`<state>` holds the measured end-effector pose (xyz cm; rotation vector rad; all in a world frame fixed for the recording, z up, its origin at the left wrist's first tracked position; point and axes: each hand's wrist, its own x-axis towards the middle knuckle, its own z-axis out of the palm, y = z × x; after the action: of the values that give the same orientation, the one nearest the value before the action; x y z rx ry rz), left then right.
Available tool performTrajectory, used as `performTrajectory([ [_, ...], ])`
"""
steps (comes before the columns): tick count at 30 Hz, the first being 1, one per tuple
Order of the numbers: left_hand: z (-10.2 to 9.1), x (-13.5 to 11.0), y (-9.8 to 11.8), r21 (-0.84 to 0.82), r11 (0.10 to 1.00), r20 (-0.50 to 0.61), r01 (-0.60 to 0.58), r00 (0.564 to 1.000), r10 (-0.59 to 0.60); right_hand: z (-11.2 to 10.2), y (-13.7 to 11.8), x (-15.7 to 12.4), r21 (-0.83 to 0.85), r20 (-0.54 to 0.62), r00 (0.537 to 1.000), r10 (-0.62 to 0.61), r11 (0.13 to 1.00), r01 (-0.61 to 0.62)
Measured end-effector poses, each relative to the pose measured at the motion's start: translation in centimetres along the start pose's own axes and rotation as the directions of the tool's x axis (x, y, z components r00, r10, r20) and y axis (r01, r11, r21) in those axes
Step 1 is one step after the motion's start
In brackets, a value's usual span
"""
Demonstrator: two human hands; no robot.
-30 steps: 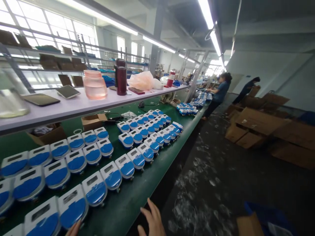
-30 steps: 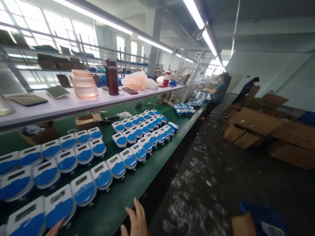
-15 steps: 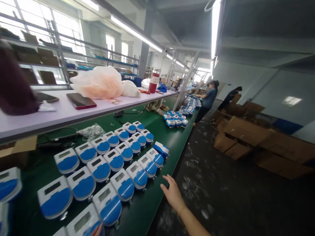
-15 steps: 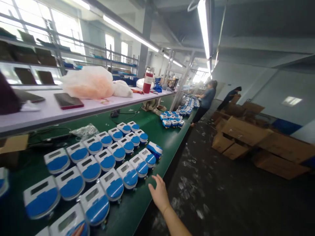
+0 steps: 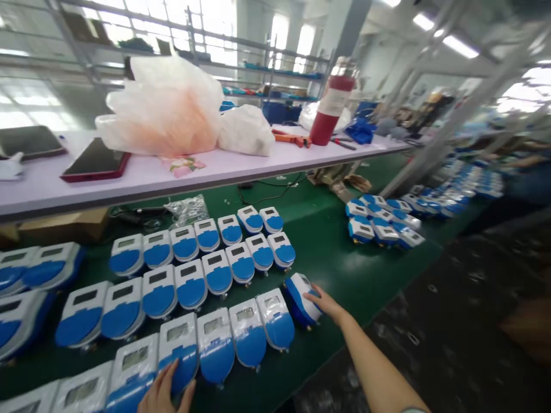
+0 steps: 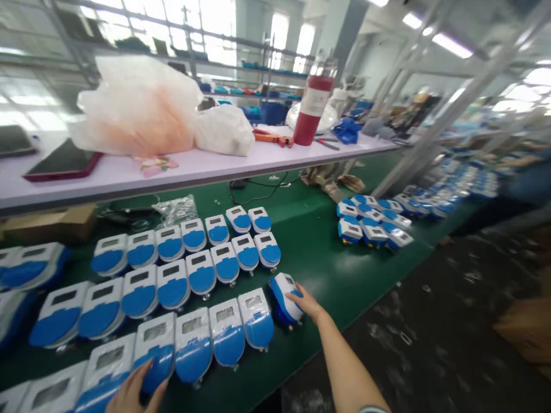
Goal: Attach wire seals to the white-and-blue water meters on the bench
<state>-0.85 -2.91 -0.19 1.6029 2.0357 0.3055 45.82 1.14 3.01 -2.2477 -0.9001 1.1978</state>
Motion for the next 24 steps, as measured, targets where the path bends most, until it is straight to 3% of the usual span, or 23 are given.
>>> performTrajectory([
  [3,0.5,-1.8,4.2,0.058,0.996,-0.054,0.07,0.996,-0.067,-0.2,-0.2,2.0,-0.027,0.095,0.994,-0.057,0.998,0.06],
  [7,0.6,-1.5,7.7,0.109,0.974,-0.15,0.2,0.972,-0.183,2.2,-1.2,0.0,-0.365,-0.058,0.984,-0.168,0.921,0.136],
  [11,-0.7,0.7,7.9,0.134,0.925,-0.197,0.354,0.925,-0.326,4.5,-1.9,-3.3,-0.578,-0.134,0.952,-0.274,0.802,0.149],
  [20,-1.6,3.0,8.3,0.176,0.882,-0.013,0.436,0.897,-0.441,4.9,-2.0,-2.5,-0.441,-0.071,0.994,-0.087,0.896,0.047],
  [24,-2.2,3.6,8.4,0.139,0.896,0.053,0.422,0.9,-0.432,5.2,-2.0,-2.7,-0.423,-0.091,0.992,-0.089,0.905,0.043],
])
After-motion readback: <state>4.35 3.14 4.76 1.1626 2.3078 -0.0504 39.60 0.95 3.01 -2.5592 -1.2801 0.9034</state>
